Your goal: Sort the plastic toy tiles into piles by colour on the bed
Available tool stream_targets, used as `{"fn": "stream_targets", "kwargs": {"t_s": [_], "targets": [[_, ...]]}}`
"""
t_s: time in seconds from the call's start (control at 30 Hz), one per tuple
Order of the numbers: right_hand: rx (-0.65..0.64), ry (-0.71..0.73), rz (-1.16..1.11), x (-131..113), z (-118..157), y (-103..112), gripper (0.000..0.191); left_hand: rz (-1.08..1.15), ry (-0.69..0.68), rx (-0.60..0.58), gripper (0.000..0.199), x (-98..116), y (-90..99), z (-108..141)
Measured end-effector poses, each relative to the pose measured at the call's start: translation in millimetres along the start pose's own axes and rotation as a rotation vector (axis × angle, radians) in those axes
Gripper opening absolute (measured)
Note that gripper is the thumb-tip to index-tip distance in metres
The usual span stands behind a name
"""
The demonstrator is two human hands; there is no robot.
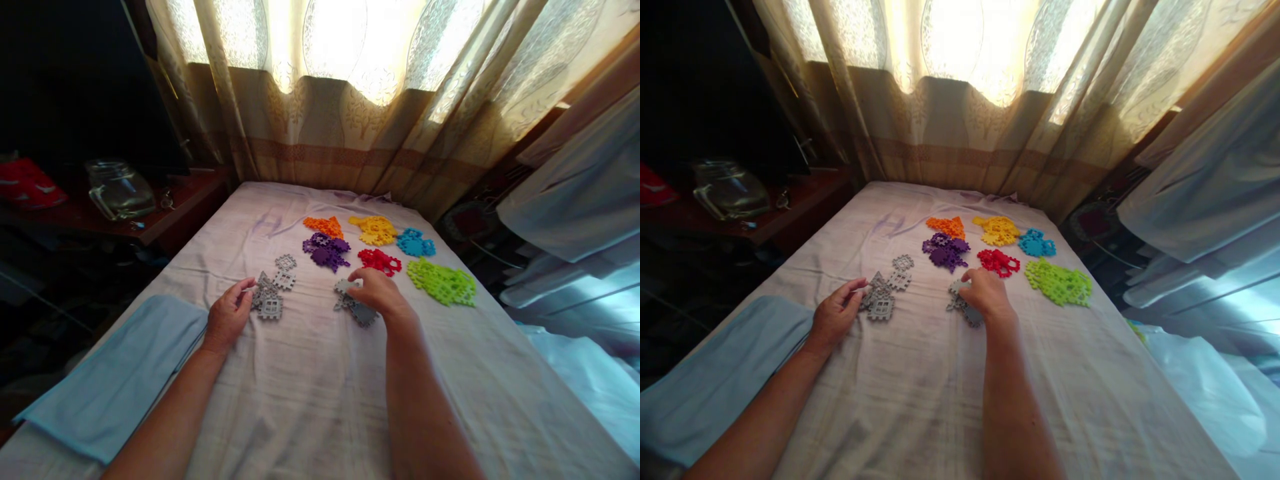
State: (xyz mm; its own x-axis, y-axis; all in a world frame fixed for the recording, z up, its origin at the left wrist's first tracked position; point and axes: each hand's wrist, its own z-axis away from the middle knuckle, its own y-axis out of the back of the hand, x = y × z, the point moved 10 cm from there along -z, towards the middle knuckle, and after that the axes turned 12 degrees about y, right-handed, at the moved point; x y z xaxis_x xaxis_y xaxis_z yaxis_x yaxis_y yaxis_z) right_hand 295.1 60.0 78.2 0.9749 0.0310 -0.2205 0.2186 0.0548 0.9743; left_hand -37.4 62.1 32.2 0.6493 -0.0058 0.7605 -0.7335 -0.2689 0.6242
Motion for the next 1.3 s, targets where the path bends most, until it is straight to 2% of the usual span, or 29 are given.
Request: {"fn": "stream_targets", "kwargs": {"t_s": [0.13,0.23,0.3,0.37,0.47,0.57,0.63,0.7,0.83,0.97,1.17,1.3], "targets": [[0.097,0.150,-0.016,-50.8,-7.6,-2.2,0.024,0.025,0.011,-0.008,0.037,-1.0,-1.2,-0.8],[0.078,0.304,-0.032,-99.0,-14.8,-23.8,0.030,0.035,0.024,-0.016,0.037,-1.6,-1.6,-1.3],[0.068,0.367,-0.037,-121.5,-19.1,-37.7,0.032,0.037,0.031,-0.019,0.037,-1.3,-1.5,-1.3],[0.060,0.392,-0.034,-133.6,-22.9,-47.9,0.031,0.041,0.033,-0.025,0.038,-0.7,-1.6,-1.2],[0.059,0.382,-0.029,-136.2,-26.1,-54.5,0.026,0.053,0.040,-0.037,0.038,-1.6,-3.5,-1.4],[0.070,0.366,-0.025,-127.1,-23.3,-49.2,0.026,0.059,0.049,-0.042,0.038,-4.7,-5.7,-2.1],[0.080,0.341,-0.022,-112.3,-18.6,-38.4,0.025,0.063,0.047,-0.038,0.038,-6.1,-5.9,-2.3],[0.092,0.287,-0.027,-88.3,-12.5,-22.9,0.025,0.062,0.044,-0.033,0.038,-6.5,-5.3,-2.3],[0.118,0.093,-0.046,-23.9,2.7,9.6,0.026,0.033,0.040,-0.020,0.038,-3.7,-2.5,-1.6],[0.050,-0.030,-0.071,22.2,14.8,14.6,0.027,0.008,0.036,-0.008,0.037,0.2,-0.2,-1.0],[0.028,-0.020,-0.135,46.9,17.8,3.9,0.020,0.029,0.042,-0.020,0.038,-1.3,-1.5,-1.0],[0.067,-0.008,-0.101,41.9,15.4,7.2,0.018,0.041,0.040,-0.027,0.038,-1.0,-1.9,-0.7]]}}
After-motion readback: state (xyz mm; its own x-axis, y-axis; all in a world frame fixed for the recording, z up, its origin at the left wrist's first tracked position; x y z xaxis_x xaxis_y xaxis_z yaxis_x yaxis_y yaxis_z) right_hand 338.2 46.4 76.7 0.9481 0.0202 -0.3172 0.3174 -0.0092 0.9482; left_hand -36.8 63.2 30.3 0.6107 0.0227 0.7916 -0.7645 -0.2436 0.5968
